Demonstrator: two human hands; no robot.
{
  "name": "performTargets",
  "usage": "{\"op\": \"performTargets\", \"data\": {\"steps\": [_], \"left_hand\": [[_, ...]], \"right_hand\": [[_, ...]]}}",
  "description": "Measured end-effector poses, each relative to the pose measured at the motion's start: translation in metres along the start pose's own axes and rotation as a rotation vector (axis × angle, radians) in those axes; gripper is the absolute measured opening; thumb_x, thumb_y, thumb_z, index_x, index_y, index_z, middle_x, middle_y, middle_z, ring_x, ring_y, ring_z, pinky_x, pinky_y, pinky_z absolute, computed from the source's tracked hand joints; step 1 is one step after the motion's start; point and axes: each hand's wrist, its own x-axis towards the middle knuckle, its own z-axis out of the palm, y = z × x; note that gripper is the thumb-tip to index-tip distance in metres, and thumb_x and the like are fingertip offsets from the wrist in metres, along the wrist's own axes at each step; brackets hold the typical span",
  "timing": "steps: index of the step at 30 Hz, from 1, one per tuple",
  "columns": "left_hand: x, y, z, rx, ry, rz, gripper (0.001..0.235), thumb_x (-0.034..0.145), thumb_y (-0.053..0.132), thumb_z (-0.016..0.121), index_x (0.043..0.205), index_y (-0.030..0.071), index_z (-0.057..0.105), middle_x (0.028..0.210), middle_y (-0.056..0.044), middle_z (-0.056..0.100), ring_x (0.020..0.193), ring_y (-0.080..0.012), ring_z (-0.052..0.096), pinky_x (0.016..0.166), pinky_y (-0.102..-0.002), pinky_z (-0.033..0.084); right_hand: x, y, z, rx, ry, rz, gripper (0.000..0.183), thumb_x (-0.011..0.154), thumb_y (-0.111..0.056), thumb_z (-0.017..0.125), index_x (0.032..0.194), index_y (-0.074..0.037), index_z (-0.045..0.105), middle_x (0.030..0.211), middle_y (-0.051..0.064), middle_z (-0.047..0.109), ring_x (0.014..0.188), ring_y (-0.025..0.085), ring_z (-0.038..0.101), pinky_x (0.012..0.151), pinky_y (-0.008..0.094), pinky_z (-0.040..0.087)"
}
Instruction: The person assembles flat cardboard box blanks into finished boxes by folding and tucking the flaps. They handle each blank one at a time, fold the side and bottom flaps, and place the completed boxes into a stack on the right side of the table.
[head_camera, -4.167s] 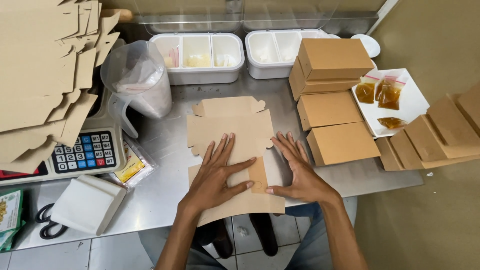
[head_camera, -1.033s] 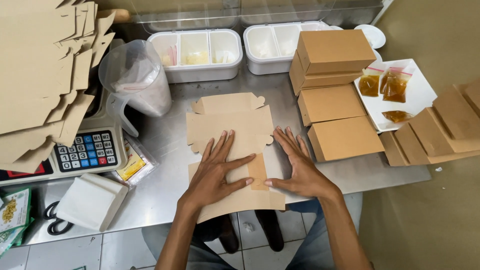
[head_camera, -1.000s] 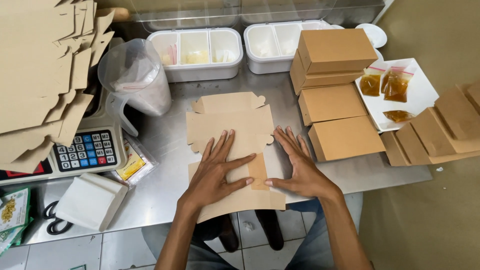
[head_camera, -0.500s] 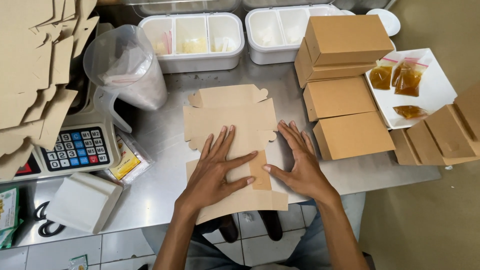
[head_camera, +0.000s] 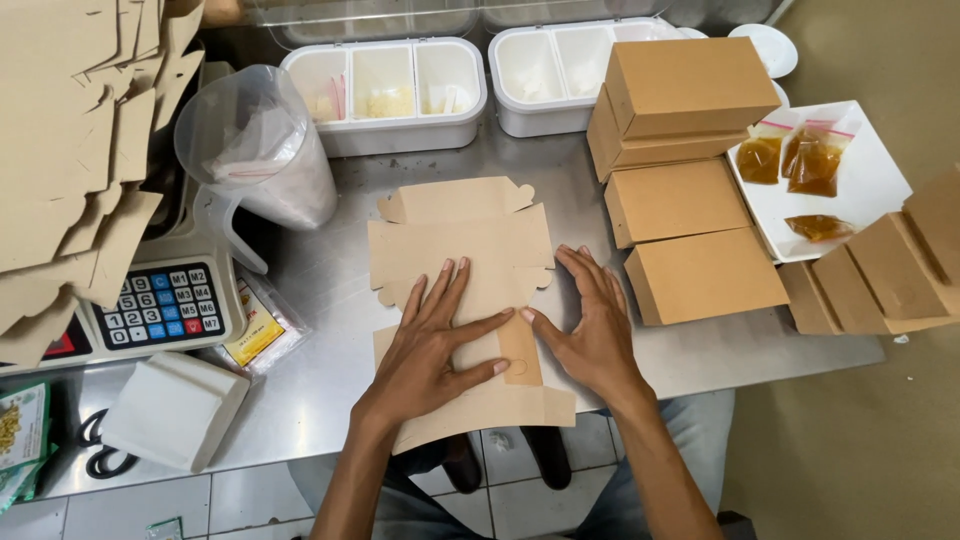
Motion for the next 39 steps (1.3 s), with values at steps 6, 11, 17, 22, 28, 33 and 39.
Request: {"op": "performTargets", "data": {"steps": [6,11,17,22,28,33,39], "left_hand": [[-0.001,0.000,0.000,0.008,-0.008,-0.003,0.053,0.083,0.038,0.085,0.132,0.021,0.074,0.168,-0.029,0.024,0.158,-0.0451,0.013,0.126,-0.060,-0.002],[-0.002,-0.003,0.002,0.004,0.004,-0.018,0.056,0.081,0.037,0.087,0.134,0.022,0.073,0.168,-0.027,0.026,0.158,-0.0434,0.014,0.127,-0.059,-0.002],[-0.011,0.001,-0.005,-0.241,0.299,0.038,0.038,0.088,0.012,0.077,0.126,0.013,0.075,0.149,-0.025,0.056,0.144,-0.0468,0.043,0.122,-0.063,0.021],[-0.037,0.001,-0.023,-0.257,0.613,0.047,0.020,0.099,0.006,0.066,0.115,0.007,0.077,0.131,-0.017,0.072,0.131,-0.0394,0.063,0.112,-0.056,0.045],[-0.083,-0.018,-0.032,0.039,0.628,-0.163,0.036,0.093,0.010,0.074,0.127,0.000,0.070,0.131,-0.025,0.069,0.125,-0.0483,0.061,0.110,-0.059,0.043],[-0.085,-0.006,-0.026,0.197,0.460,-0.240,0.048,0.097,0.027,0.071,0.135,-0.002,0.066,0.142,-0.028,0.059,0.140,-0.0480,0.048,0.118,-0.063,0.032],[-0.089,-0.004,-0.028,0.214,0.416,-0.283,0.051,0.098,0.033,0.069,0.138,0.002,0.065,0.146,-0.025,0.057,0.145,-0.0442,0.046,0.121,-0.060,0.029]], "right_hand": [[0.000,0.003,0.002,-0.043,0.029,-0.006,0.076,0.090,-0.033,0.079,0.151,-0.003,0.046,0.155,0.019,0.049,0.155,0.037,0.032,0.128,0.055,0.011],[-0.002,0.001,0.001,-0.052,0.031,-0.002,0.076,0.090,-0.034,0.078,0.151,-0.004,0.045,0.155,0.018,0.049,0.155,0.036,0.032,0.127,0.055,0.012],[-0.002,0.009,0.003,-0.080,0.039,-0.034,0.076,0.090,-0.036,0.078,0.151,-0.004,0.046,0.155,0.017,0.049,0.154,0.036,0.033,0.126,0.055,0.015],[-0.002,0.012,0.002,-0.071,0.063,-0.070,0.075,0.090,-0.036,0.079,0.150,-0.003,0.048,0.154,0.019,0.050,0.153,0.038,0.035,0.125,0.057,0.016],[-0.006,0.016,0.006,-0.099,0.052,-0.094,0.073,0.091,-0.038,0.077,0.149,-0.004,0.049,0.154,0.017,0.050,0.152,0.037,0.036,0.123,0.057,0.019],[-0.009,0.016,0.004,-0.136,0.051,-0.116,0.071,0.093,-0.040,0.074,0.149,-0.003,0.049,0.154,0.018,0.050,0.153,0.037,0.035,0.124,0.055,0.019],[-0.010,0.021,0.003,-0.102,-0.007,-0.142,0.075,0.091,-0.039,0.076,0.151,-0.005,0.048,0.158,0.019,0.047,0.155,0.039,0.030,0.127,0.057,0.011]]}}
